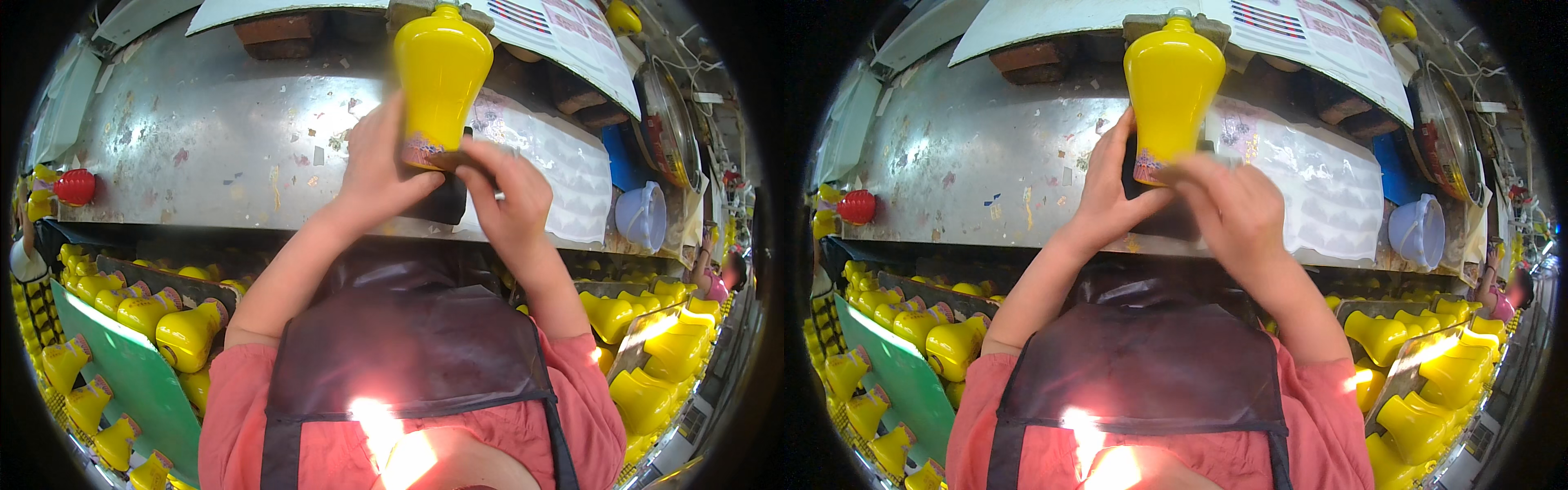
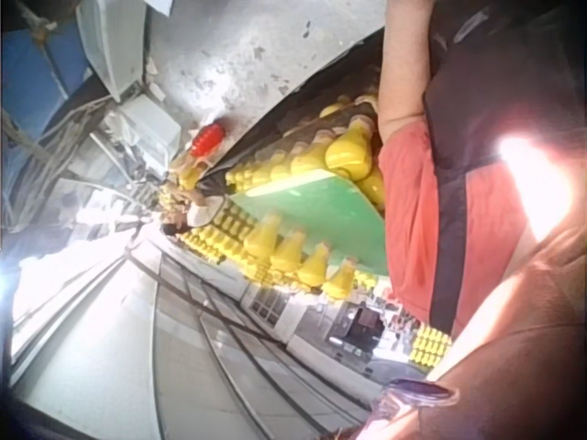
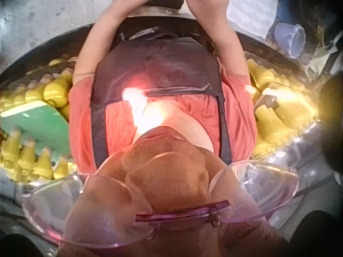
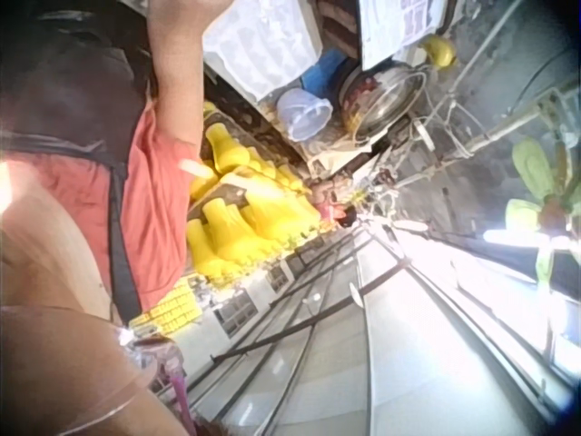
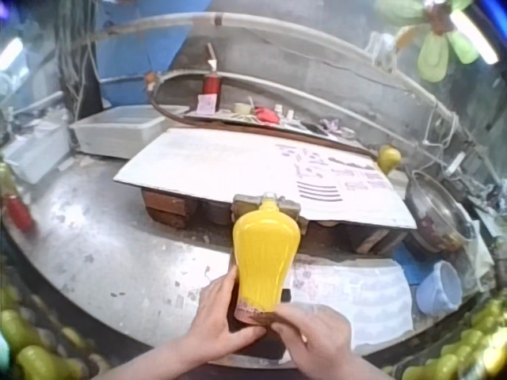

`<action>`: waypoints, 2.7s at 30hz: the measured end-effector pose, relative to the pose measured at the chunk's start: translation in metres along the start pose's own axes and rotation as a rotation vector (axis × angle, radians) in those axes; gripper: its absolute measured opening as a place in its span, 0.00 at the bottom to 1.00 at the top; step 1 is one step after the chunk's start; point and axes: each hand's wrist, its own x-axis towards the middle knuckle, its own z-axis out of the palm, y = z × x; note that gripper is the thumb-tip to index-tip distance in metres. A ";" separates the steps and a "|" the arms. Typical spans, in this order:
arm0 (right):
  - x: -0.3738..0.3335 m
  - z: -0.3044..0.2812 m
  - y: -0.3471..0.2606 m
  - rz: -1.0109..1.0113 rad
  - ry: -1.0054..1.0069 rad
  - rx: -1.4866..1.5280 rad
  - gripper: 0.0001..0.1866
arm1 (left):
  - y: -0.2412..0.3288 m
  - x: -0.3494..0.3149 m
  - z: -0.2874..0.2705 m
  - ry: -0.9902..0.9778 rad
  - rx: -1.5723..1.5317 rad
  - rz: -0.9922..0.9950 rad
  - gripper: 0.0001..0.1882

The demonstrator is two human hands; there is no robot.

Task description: The person picks up a yellow ceramic vase and rubs its surface with a small abrasive pad. They rotate the vase to treat different sides, focusing on the neck and body, then set it down and pick up another vase to repeat the process.

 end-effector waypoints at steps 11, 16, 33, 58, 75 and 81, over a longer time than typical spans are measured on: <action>0.008 0.016 0.021 0.130 0.005 0.012 0.17 | 0.001 0.004 0.007 -0.015 -0.268 -0.178 0.49; 0.009 0.015 0.027 0.244 0.026 0.040 0.16 | -0.001 0.002 0.005 -0.032 -0.219 -0.157 0.52; 0.012 -0.001 0.018 0.191 -0.102 0.109 0.17 | 0.006 0.006 -0.006 0.154 0.130 0.198 0.46; 0.072 0.004 -0.016 -0.331 -0.446 -0.292 0.15 | 0.018 0.001 0.005 0.148 -0.054 -0.022 0.52; -0.005 0.032 0.049 0.275 0.285 0.157 0.16 | 0.012 0.009 -0.009 0.055 0.238 0.051 0.52; 0.000 0.020 0.018 0.151 0.161 0.324 0.16 | 0.008 0.010 -0.003 0.167 0.120 0.116 0.47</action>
